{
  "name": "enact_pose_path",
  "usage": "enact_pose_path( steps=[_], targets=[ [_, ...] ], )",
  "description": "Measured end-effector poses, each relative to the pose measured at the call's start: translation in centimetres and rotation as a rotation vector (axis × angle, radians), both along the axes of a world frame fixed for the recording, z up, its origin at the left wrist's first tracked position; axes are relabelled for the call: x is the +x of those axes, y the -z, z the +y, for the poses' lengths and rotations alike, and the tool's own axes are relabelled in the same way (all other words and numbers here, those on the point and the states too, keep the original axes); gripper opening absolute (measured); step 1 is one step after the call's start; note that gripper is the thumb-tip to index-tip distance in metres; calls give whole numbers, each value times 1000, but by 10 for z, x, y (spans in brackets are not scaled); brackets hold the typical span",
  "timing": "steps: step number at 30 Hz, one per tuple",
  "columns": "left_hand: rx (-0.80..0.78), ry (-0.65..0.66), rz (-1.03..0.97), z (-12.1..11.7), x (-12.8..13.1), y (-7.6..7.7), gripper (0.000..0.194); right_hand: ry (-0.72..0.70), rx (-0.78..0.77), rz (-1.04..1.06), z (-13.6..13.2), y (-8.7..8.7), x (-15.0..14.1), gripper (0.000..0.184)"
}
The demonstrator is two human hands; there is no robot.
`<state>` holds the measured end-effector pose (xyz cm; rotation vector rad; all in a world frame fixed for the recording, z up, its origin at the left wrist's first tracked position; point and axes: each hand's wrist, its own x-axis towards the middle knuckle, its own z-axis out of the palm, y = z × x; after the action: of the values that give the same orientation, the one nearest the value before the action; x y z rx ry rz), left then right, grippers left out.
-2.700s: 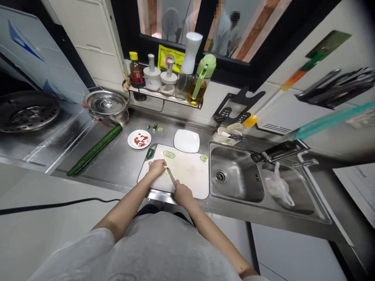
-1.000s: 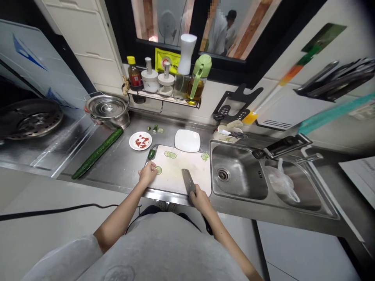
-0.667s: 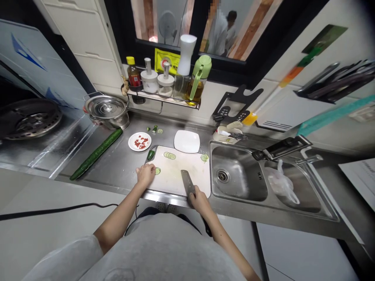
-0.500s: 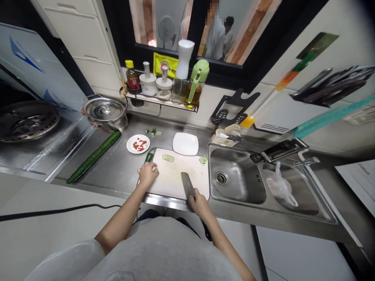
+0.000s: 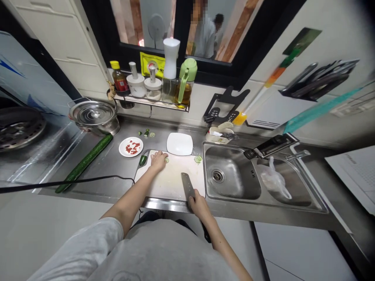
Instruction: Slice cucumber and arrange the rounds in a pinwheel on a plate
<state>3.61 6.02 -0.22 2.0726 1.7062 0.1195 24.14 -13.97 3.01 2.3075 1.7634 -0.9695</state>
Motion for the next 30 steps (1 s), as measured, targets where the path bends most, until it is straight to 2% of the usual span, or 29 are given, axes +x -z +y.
enact_pose_path(
  steps=[5, 10, 19, 22, 27, 30],
  targets=[
    [-25, 6, 13, 4, 7, 3, 24, 16, 6, 7, 0, 2, 3, 31],
    [5, 57, 31, 7, 10, -1, 18, 3, 22, 26, 1, 3, 2, 25],
    [42, 173, 54, 9, 9, -8, 23, 0, 45, 57, 3, 6, 0, 27],
    [30, 187, 61, 10, 9, -10, 19, 9, 51, 48, 3, 5, 1, 27],
    [-5, 147, -30, 10, 9, -14, 14, 17, 38, 66, 2, 3, 1, 26],
    [-57, 34, -132, 9, 6, -12, 13, 21, 29, 66, 2, 2, 1, 27]
  ],
)
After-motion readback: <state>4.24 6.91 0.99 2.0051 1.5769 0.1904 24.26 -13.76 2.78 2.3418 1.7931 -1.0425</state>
